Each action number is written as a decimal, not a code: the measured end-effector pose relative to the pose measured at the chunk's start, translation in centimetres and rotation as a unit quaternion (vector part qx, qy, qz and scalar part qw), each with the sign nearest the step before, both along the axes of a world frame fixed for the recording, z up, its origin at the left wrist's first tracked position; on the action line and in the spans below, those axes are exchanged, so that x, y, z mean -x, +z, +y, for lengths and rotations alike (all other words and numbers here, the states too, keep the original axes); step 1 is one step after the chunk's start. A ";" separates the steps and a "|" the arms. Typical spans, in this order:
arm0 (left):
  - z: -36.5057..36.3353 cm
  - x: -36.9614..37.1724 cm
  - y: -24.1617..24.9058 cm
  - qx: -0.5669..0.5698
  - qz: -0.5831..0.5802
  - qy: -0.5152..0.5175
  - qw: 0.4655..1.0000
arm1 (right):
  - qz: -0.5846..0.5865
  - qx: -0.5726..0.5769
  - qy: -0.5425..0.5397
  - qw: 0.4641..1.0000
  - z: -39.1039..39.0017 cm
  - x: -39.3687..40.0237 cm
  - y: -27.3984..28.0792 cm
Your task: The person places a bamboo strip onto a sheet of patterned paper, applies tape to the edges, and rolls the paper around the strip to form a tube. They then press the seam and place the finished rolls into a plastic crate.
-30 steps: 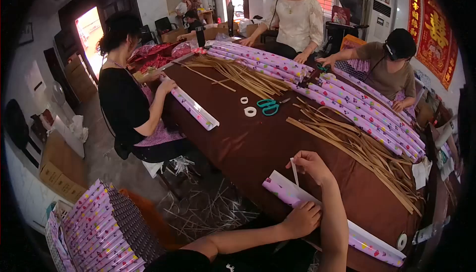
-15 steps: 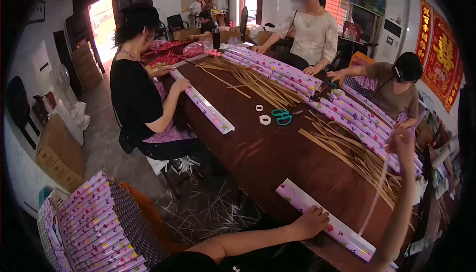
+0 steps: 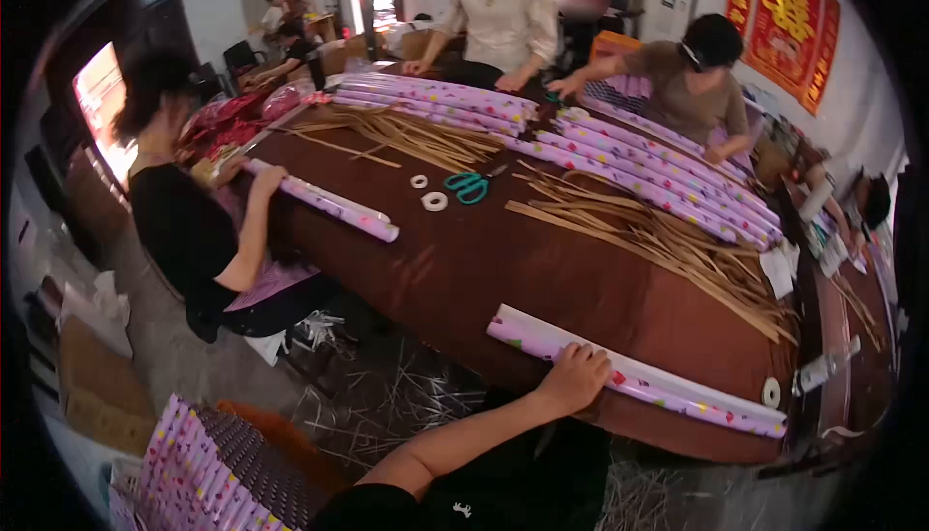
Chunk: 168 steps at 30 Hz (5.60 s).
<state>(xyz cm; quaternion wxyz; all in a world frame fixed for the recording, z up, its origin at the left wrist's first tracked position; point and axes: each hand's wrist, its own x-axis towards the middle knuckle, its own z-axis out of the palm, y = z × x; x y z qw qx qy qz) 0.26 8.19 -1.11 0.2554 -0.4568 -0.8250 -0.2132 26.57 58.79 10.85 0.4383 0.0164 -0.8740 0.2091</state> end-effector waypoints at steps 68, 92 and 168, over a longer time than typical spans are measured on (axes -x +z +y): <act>-0.1 -0.1 2.2 0.020 0.020 -0.018 0.999 | -0.306 -0.468 0.089 0.824 -35.9 16.0 -2.5; -0.2 -0.3 1.5 0.042 -0.009 0.003 0.999 | -0.367 -0.057 0.046 0.927 -35.0 38.1 -8.2; -13.1 8.5 4.1 -0.215 -0.470 0.159 0.841 | -0.594 0.179 0.525 0.583 -35.9 35.4 -6.2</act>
